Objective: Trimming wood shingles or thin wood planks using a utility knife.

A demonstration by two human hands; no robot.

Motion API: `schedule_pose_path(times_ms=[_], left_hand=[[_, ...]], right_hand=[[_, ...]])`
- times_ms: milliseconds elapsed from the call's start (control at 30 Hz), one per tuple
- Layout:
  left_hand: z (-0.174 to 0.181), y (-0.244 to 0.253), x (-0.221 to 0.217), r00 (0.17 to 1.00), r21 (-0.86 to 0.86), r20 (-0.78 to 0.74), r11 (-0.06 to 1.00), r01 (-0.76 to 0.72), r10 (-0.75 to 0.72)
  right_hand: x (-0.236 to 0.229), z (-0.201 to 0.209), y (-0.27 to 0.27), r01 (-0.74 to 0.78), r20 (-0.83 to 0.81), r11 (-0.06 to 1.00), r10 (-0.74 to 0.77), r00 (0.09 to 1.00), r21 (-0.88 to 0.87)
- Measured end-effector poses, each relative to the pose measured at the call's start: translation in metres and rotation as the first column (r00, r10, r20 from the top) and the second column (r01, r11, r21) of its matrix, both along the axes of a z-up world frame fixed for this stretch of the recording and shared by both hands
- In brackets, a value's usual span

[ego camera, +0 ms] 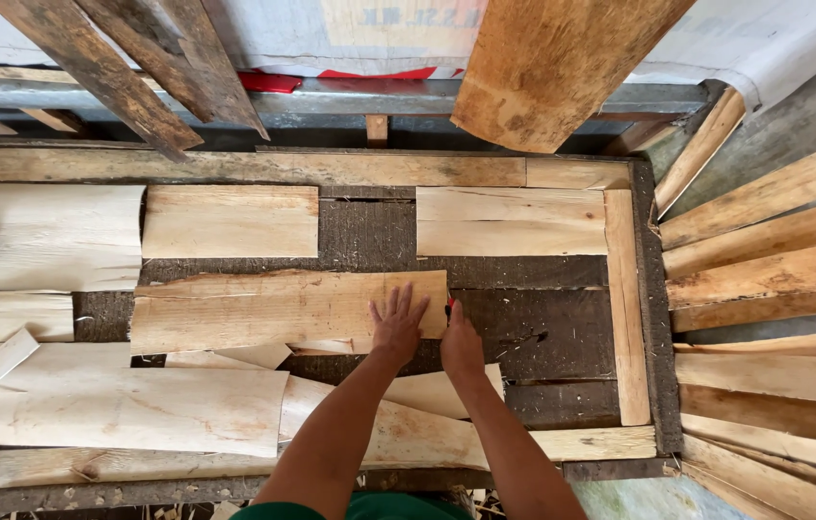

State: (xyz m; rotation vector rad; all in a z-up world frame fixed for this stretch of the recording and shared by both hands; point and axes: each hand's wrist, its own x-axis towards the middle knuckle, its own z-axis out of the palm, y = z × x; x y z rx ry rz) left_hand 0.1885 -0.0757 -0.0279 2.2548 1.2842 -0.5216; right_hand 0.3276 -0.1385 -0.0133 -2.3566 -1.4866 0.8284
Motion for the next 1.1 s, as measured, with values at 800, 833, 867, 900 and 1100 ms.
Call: schedule_pose_path(times_ms=[800,833,867,900,1100], left_hand=[[0.006,-0.002,-0.005,0.999,0.002,0.029,1.0,-0.022,0.022],[0.005,-0.001,-0.005,0.999,0.003,0.026,1.0,-0.025,0.025],[0.005,0.0,-0.005,1.0,-0.012,0.014,1.0,-0.008,0.008],[0.004,0.001,-0.004,1.0,-0.027,0.002,1.0,0.009,-0.009],[0.006,0.003,-0.004,1.0,-0.026,0.009,1.0,0.0,0.0]], right_hand=[[0.006,0.024,-0.015,0.101,-0.124,0.99,-0.088,0.988,0.102],[0.006,0.022,-0.007,0.098,-0.127,0.99,-0.085,0.988,0.103],[0.006,0.019,0.001,0.091,-0.141,0.986,-0.071,0.987,0.141],[0.006,0.017,0.009,0.085,-0.154,0.98,-0.057,0.986,0.18],[0.006,0.005,0.018,0.08,-0.092,0.988,-0.069,0.993,0.13]])
